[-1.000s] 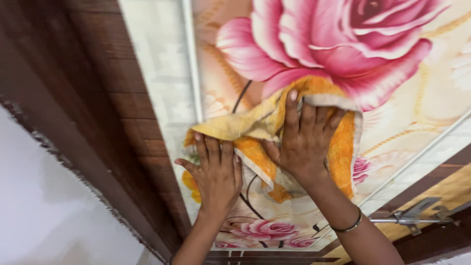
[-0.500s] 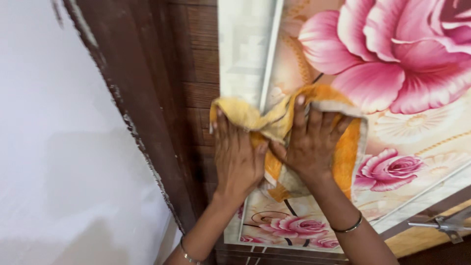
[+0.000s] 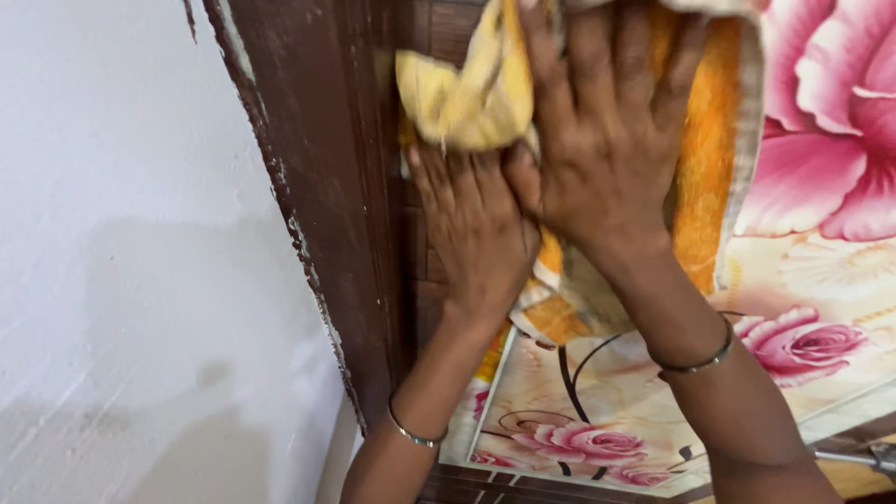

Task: The person wipes a floral-patterned door with a yellow cloth. They dip the cloth into a bowl of water on a blue chair, then wipe the door surface and the metal latch repeatedly.

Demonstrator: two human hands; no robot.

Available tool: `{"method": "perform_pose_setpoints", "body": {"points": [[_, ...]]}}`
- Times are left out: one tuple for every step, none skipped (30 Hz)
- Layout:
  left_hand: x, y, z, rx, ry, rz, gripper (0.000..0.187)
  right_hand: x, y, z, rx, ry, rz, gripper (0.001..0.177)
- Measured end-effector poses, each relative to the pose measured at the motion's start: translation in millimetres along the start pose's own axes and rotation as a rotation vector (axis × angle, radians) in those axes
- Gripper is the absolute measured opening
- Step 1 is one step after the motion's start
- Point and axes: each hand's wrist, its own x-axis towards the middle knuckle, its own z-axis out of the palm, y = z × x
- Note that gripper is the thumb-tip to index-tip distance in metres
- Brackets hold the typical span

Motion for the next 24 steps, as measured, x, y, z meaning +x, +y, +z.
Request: {"method": "perform_pose_setpoints", "body": {"points": [[-9, -2, 4, -0.011, 0.014, 0.000, 0.059, -6, -2, 3, -0.028, -0.008, -0.027, 0.070], [-20, -5, 8, -0.022, 0.027, -0.001, 0.060, -13, -4, 7, -0.056, -0.017, -0.054, 0.072], [-35, -8, 11, -0.033, 0.037, -0.004, 0.060, -23, -7, 12, -0.083, -0.030, -0.081, 0.075], [-50, -12, 13, -0.038, 0.003, -0.024, 0.062, -33, -10, 17, -0.088, -0.041, -0.098, 0.075], [-63, -15, 17, -0.047, -0.026, -0.042, 0.063, -43, -13, 23, -0.097, -0.047, -0.117, 0.075], [-77, -19, 22, -0.055, -0.055, -0.060, 0.065, -53, -15, 29, -0.107, -0.054, -0.137, 0.075], [-93, -23, 26, -0.044, -0.046, -0.057, 0.064, -66, -19, 34, -0.102, -0.065, -0.155, 0.075], [-110, -28, 31, -0.033, -0.037, -0.054, 0.063, -80, -23, 39, -0.097, -0.076, -0.173, 0.076], [-129, -32, 37, -0.037, -0.045, -0.064, 0.061, -95, -28, 45, -0.088, -0.089, -0.190, 0.076], [-149, -35, 43, -0.041, -0.053, -0.073, 0.058, -108, -32, 53, -0.075, -0.097, -0.239, 0.074], [-170, -38, 48, -0.044, -0.061, -0.083, 0.056, -121, -36, 62, -0.060, -0.106, -0.288, 0.073], [-191, -40, 52, -0.059, -0.151, -0.131, 0.052, -136, -40, 69, -0.045, -0.115, -0.337, 0.072], [-213, -41, 56, -0.074, -0.242, -0.178, 0.047, -152, -45, 73, -0.044, -0.147, -0.373, 0.070], [-234, -41, 56, -0.089, -0.334, -0.224, 0.042, -169, -52, 75, -0.043, -0.179, -0.409, 0.068], [-252, -40, 55, -0.102, -0.335, -0.249, 0.045, -183, -57, 75, -0.046, -0.208, -0.445, 0.066], [-269, -39, 53, -0.114, -0.335, -0.274, 0.048, -196, -62, 74, 0.050, -0.255, -0.442, 0.066], [-285, -37, 50, -0.127, -0.337, -0.301, 0.051, -208, -68, 71, 0.148, -0.304, -0.440, 0.065], [-299, -35, 44, -0.178, -0.360, -0.356, 0.047, -217, -71, 68, 0.246, -0.353, -0.437, 0.065], [-312, -34, 36, -0.229, -0.385, -0.415, 0.044, -224, -74, 65, 0.330, -0.357, -0.426, 0.065], [-323, -31, 27, -0.281, -0.409, -0.474, 0.040, -229, -78, 61, 0.413, -0.360, -0.414, 0.064], [-333, -26, 15, -0.376, -0.380, -0.509, 0.047, -233, -81, 58, 0.498, -0.362, -0.403, 0.064], [-340, -19, 1, -0.471, -0.348, -0.543, 0.054, -236, -85, 53, 0.583, -0.359, -0.384, 0.066], [-343, -14, -13, -0.563, -0.314, -0.577, 0.061, -240, -89, 48, 0.671, -0.354, -0.367, 0.068], [-344, -8, -24, -0.593, -0.250, -0.509, 0.069, -245, -94, 44, 0.758, -0.349, -0.348, 0.070]]}}
